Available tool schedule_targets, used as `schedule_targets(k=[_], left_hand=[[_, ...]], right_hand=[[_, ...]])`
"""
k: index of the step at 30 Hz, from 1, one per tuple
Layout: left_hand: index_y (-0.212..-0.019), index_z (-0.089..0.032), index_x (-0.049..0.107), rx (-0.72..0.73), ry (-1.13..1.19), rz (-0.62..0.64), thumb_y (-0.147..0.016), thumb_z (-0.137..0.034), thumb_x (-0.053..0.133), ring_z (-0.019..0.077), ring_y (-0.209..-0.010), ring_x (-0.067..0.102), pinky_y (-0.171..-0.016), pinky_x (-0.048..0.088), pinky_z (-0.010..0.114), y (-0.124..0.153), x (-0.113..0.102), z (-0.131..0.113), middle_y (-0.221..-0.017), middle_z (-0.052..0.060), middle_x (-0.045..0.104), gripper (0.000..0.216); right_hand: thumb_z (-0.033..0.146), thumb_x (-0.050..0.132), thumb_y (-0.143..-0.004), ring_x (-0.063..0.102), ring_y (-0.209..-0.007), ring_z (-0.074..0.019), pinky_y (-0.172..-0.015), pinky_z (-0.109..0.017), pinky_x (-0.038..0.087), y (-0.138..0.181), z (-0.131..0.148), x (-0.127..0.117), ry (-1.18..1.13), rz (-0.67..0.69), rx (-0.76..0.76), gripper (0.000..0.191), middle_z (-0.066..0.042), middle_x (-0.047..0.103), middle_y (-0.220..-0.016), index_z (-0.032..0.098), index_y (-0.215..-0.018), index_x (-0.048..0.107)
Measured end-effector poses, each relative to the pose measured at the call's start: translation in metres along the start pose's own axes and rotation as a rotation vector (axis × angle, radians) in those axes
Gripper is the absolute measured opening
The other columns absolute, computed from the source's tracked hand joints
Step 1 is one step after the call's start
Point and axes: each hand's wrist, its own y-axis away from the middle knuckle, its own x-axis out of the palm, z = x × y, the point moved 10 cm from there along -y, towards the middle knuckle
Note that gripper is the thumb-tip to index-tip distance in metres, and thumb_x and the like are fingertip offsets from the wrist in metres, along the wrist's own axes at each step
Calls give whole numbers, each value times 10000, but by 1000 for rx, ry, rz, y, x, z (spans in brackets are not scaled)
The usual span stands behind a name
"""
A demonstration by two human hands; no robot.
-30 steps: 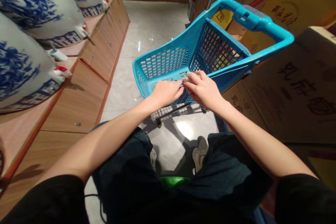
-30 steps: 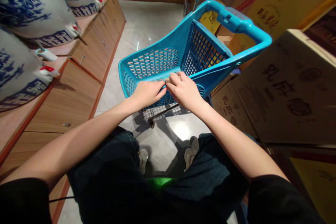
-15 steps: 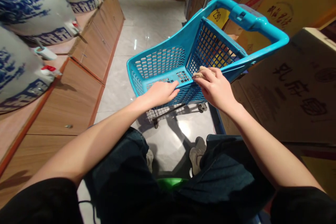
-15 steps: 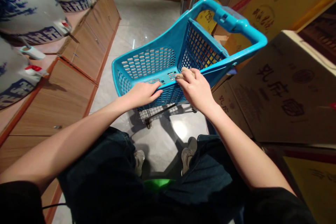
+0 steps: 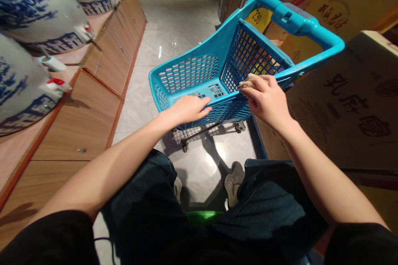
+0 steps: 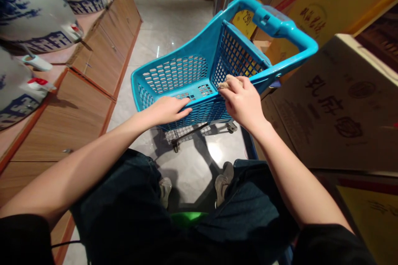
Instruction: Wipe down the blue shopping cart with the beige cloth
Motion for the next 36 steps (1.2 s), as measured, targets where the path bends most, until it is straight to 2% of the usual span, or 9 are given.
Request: schedule_targets(k=[4,10,14,16,20,23,30,33,36], left_hand=[[-1311,-173,689,-2,-9,5,-1140,-472,357,293,-917,787,-768,535,349,1,0,0,-1035,136,820,479],[-1290,-178,701,-14,22,-24,-1124,-469,389,297,-934,789,-789,544,352,1,-2,0,-1040,137,821,458],[-1291,-167,708,-17,-9,-7,-1132,-467,369,298,-956,791,-802,545,352,1,-2,-1,-1060,143,824,479],[-1275,-167,717,-11,-2,2,-1134,-468,370,299,-962,792,-798,543,352,1,-2,-1,-1073,144,826,481],[-1266,-170,722,-18,25,-4,-1132,-467,379,297,-963,794,-782,537,344,2,-3,-1,-1087,147,827,474],[-1289,-160,712,-30,20,-7,-1129,-471,381,304,-962,796,-786,541,346,2,-3,0,-1076,154,826,481],[-1285,-173,708,-32,37,-22,-1129,-456,384,315,-993,805,-794,553,357,1,0,-3,-1098,148,831,457],[-1287,-169,703,-46,41,-38,-1130,-447,398,313,-1008,809,-814,559,358,2,-1,-5,-1104,147,834,442],[-1286,-162,705,-44,44,-46,-1133,-450,407,316,-1012,813,-829,565,363,4,-2,-7,-1094,151,836,441]], right_hand=[[142,522,-1013,554,-1348,-382,-1103,-592,548,2,-9,-3,35,-38,103,383,-139,730,-1384,241,-1238,816],[169,469,-1065,565,-1368,-307,-1156,-499,549,-2,37,13,-12,36,-81,409,-95,727,-1425,260,-1304,789],[160,553,-1001,574,-1266,-338,-1038,-543,578,-4,12,8,0,32,7,377,-109,694,-1473,267,-1262,802],[145,556,-985,570,-1271,-352,-1056,-570,559,-3,9,8,9,12,39,374,-126,708,-1426,253,-1242,806],[146,485,-1032,543,-1381,-341,-1165,-544,514,-3,38,16,0,-3,-5,404,-136,734,-1367,233,-1288,786],[164,482,-1046,564,-1349,-313,-1143,-510,533,-5,52,21,-42,36,-67,402,-118,722,-1409,257,-1302,778],[164,548,-1000,566,-1271,-365,-1076,-607,519,-8,18,11,22,-20,84,310,-155,706,-1372,223,-1181,792],[172,471,-1062,547,-1324,-337,-1130,-526,506,-7,37,22,50,15,76,334,-177,690,-1364,188,-1179,784],[147,427,-1066,537,-1340,-323,-1145,-499,497,-8,63,31,20,63,-38,395,-167,713,-1299,197,-1251,771]])
